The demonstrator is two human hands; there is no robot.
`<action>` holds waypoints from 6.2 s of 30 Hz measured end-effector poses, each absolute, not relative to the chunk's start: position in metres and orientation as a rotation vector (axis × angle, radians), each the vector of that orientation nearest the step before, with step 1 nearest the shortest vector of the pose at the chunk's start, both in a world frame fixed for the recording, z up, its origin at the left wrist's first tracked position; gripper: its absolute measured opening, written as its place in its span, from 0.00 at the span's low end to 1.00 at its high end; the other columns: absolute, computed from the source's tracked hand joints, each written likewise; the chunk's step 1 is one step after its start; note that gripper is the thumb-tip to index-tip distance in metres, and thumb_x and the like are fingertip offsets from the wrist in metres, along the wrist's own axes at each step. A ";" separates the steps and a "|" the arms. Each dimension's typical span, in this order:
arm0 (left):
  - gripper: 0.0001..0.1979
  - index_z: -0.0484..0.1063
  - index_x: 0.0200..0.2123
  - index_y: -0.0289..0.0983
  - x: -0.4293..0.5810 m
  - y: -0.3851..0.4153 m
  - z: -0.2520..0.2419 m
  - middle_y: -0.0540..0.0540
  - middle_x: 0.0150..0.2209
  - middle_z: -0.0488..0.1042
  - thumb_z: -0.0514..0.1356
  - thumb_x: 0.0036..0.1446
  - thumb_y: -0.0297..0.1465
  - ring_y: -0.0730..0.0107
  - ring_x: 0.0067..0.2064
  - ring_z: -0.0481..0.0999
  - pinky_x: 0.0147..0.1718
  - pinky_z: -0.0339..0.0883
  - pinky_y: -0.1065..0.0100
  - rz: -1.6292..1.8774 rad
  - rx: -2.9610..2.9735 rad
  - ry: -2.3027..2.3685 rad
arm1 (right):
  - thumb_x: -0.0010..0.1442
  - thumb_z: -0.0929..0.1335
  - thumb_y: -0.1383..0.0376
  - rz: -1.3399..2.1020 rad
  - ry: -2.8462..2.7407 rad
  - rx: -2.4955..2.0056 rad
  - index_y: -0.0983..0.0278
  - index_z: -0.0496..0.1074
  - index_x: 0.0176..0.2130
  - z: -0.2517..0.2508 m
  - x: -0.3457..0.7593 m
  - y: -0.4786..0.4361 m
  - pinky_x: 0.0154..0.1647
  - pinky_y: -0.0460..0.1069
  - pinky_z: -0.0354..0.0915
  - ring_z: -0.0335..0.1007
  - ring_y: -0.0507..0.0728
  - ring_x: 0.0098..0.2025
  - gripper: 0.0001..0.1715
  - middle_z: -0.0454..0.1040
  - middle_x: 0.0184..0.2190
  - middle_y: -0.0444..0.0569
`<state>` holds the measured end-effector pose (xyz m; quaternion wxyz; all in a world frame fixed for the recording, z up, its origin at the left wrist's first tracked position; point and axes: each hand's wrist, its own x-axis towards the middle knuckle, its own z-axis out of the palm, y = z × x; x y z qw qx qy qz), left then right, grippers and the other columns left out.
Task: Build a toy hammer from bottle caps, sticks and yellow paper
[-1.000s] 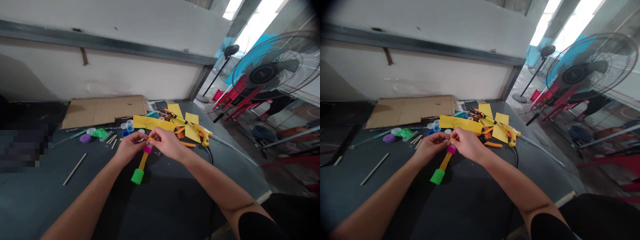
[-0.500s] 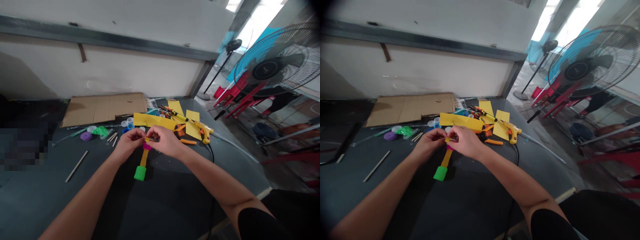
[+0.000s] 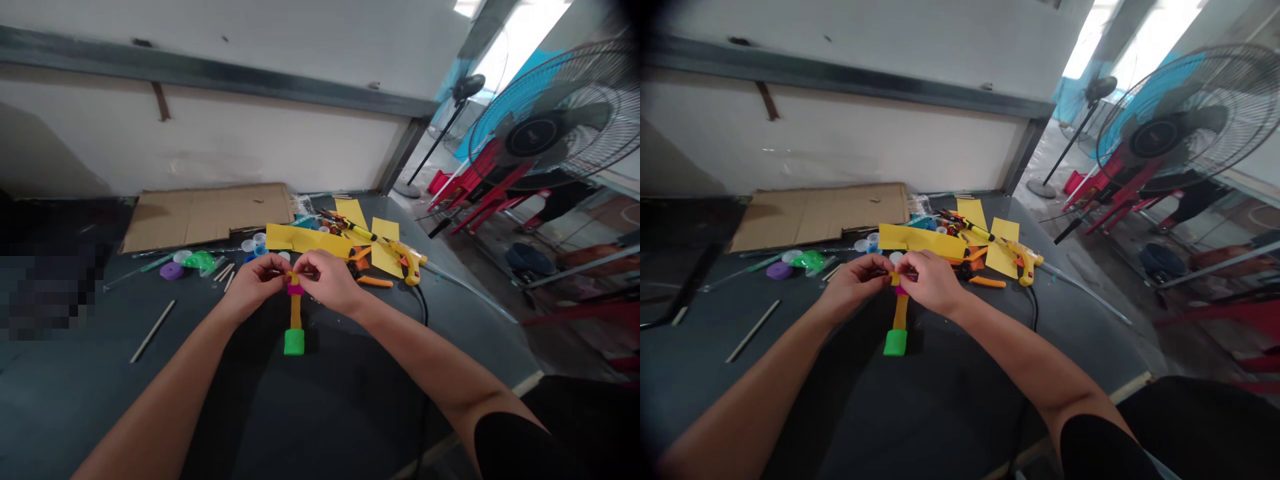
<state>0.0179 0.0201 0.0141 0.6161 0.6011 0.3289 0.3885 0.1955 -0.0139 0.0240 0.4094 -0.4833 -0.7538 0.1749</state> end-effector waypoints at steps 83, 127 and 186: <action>0.12 0.71 0.22 0.35 0.032 0.015 0.020 0.50 0.22 0.70 0.63 0.47 0.38 0.75 0.25 0.65 0.27 0.60 0.71 0.752 1.309 0.990 | 0.54 0.68 0.65 0.710 -1.548 -1.224 0.63 0.69 0.30 0.013 0.190 -0.011 0.29 0.45 0.64 0.66 0.50 0.27 0.04 0.71 0.26 0.42; 0.09 0.73 0.24 0.33 0.019 0.018 0.041 0.51 0.21 0.68 0.64 0.43 0.34 0.82 0.19 0.57 0.16 0.47 0.77 0.580 1.053 1.087 | 0.51 0.66 0.74 0.423 -1.742 -1.082 0.62 0.71 0.36 0.012 0.191 -0.016 0.34 0.47 0.67 0.69 0.51 0.32 0.11 0.73 0.31 0.45; 0.07 0.76 0.31 0.38 0.026 0.015 0.035 0.50 0.28 0.77 0.61 0.47 0.32 0.70 0.29 0.72 0.29 0.63 0.72 0.763 1.775 1.188 | 0.61 0.64 0.68 0.094 -2.055 -0.960 0.59 0.72 0.33 0.002 0.204 -0.007 0.44 0.55 0.68 0.68 0.57 0.40 0.08 0.75 0.35 0.51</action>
